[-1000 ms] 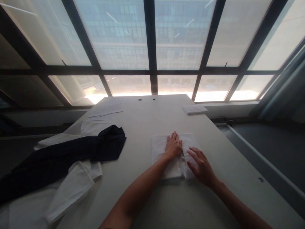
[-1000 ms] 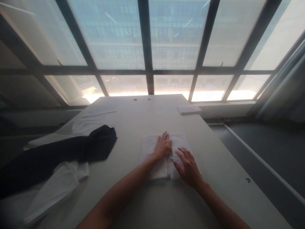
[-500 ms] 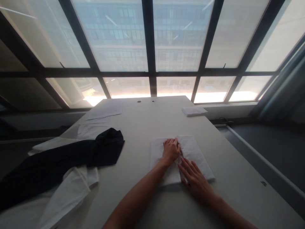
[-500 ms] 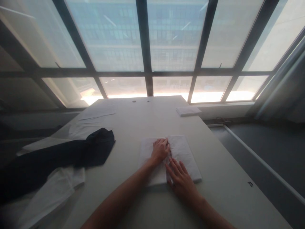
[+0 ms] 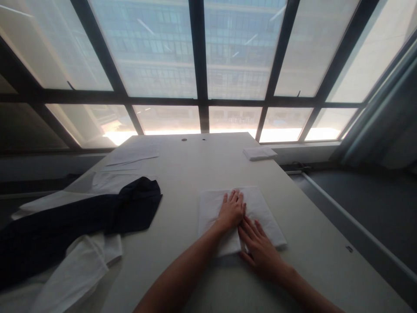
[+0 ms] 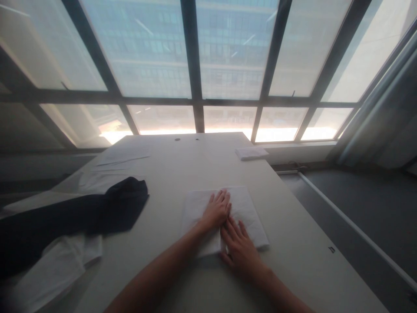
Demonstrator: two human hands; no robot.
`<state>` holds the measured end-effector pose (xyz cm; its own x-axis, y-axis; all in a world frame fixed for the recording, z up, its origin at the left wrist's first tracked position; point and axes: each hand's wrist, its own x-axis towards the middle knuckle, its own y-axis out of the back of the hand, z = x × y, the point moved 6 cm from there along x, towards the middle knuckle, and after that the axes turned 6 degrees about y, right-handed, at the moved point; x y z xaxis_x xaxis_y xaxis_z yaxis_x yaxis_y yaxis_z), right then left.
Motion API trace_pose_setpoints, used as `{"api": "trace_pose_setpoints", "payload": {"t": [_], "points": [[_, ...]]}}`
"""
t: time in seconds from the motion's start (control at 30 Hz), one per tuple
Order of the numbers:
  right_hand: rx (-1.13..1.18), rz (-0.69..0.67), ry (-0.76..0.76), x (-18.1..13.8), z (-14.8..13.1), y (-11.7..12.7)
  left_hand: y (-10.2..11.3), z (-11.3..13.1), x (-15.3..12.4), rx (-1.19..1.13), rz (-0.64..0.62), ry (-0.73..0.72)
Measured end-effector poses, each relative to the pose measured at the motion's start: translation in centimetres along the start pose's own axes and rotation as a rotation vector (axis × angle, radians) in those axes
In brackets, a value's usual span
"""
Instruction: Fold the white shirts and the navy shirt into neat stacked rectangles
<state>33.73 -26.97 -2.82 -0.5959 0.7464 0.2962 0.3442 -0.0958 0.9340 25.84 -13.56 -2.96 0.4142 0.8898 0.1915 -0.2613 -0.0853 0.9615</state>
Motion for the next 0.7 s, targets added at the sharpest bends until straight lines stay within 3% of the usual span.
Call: {"api": "trace_pose_setpoints", "payload": {"t": [0.07,0.13,0.23,0.3,0.47,0.7], "points": [[0.177,0.050,0.001,-0.2,0.4,1.0,-0.6,0.0,-0.1,0.003,-0.035,0.001],[0.323,0.209,-0.088,-0.7,2.2,2.4,-0.8,0.0,-0.1,0.003,-0.038,0.009],[0.312,0.512,-0.372,-2.2,7.0,3.9,-0.8,-0.3,0.0,0.014,-0.021,0.082],[0.229,0.587,-0.569,-3.4,10.4,4.1,-0.6,-0.7,0.1,0.021,-0.023,0.158],[0.318,0.397,-0.867,-5.2,15.9,2.5,0.4,-0.5,-0.4,-0.009,-0.062,0.208],[0.696,0.174,-0.968,-3.8,17.0,2.4,0.2,1.9,-5.0,-0.001,0.008,0.127]]}}
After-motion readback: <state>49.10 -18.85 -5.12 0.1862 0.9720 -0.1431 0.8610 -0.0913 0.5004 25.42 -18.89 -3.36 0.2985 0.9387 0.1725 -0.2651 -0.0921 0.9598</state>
